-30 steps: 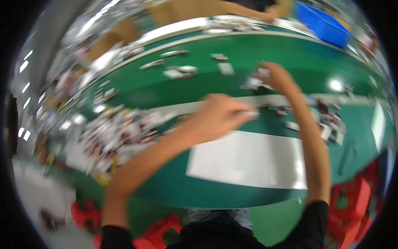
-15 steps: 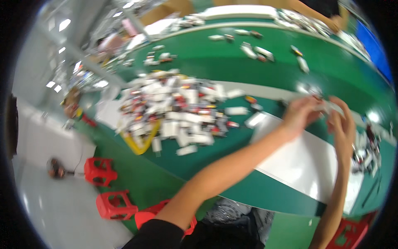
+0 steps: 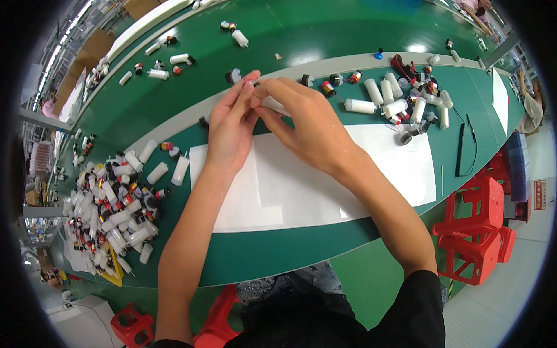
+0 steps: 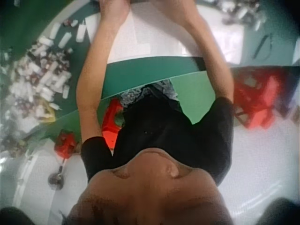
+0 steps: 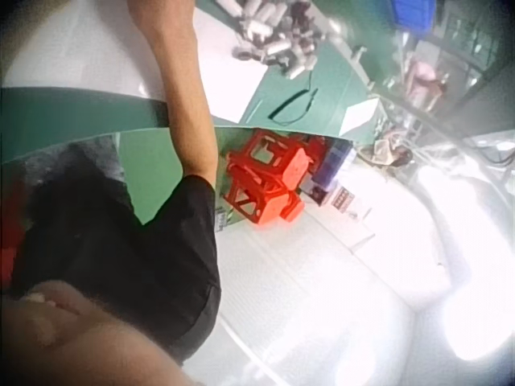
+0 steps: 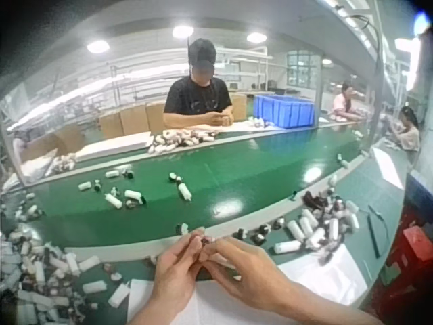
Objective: Assembling small electronic or plastic components on a production line.
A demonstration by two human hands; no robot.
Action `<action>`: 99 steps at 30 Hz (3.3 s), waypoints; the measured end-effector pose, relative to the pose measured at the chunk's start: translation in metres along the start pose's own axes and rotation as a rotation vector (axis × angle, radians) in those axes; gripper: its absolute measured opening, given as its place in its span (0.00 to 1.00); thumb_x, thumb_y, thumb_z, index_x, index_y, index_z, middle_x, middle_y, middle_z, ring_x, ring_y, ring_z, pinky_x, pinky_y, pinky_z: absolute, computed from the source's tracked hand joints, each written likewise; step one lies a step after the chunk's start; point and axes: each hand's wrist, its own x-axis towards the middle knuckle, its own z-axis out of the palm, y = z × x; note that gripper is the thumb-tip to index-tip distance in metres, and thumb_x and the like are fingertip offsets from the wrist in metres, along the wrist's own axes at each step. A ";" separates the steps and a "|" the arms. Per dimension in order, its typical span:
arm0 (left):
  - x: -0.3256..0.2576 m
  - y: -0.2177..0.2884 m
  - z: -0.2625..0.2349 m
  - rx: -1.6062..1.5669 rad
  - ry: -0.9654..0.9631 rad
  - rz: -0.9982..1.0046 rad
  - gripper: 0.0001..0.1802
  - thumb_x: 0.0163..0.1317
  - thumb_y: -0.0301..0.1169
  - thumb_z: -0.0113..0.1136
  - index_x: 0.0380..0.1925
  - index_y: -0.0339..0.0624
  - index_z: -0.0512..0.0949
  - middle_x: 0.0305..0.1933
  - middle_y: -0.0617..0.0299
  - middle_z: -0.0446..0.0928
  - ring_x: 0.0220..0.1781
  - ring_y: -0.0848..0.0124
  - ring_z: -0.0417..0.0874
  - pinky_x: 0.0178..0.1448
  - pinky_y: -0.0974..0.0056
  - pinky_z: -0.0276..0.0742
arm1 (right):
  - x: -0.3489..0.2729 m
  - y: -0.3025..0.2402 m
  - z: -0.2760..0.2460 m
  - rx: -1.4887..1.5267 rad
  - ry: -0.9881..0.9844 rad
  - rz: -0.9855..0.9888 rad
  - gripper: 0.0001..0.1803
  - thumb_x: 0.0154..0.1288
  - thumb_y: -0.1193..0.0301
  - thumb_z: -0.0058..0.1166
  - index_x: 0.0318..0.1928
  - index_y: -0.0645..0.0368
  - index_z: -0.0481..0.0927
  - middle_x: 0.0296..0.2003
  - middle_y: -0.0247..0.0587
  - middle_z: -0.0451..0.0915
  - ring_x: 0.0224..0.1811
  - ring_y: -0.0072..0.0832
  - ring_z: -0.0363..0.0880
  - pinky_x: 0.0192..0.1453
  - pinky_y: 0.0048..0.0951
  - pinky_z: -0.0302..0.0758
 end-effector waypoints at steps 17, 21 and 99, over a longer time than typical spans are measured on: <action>-0.002 -0.003 0.003 0.109 -0.125 0.055 0.21 0.69 0.21 0.58 0.61 0.31 0.73 0.57 0.54 0.79 0.60 0.69 0.79 0.67 0.66 0.74 | 0.002 0.013 -0.001 0.082 0.212 0.202 0.09 0.64 0.73 0.60 0.36 0.68 0.78 0.28 0.44 0.83 0.27 0.29 0.78 0.39 0.28 0.76; -0.002 0.001 0.003 0.071 -0.162 0.064 0.20 0.69 0.22 0.56 0.61 0.31 0.73 0.59 0.54 0.78 0.62 0.69 0.77 0.71 0.65 0.69 | 0.005 0.001 -0.005 0.062 0.117 0.263 0.07 0.67 0.75 0.59 0.35 0.67 0.76 0.31 0.35 0.81 0.36 0.16 0.76 0.48 0.21 0.75; -0.036 0.002 0.006 0.314 -0.291 -0.023 0.17 0.74 0.27 0.52 0.59 0.28 0.73 0.50 0.49 0.82 0.48 0.70 0.85 0.57 0.68 0.82 | -0.116 -0.103 0.040 -0.468 -0.102 0.292 0.11 0.63 0.67 0.63 0.36 0.55 0.73 0.33 0.35 0.75 0.34 0.34 0.80 0.28 0.35 0.77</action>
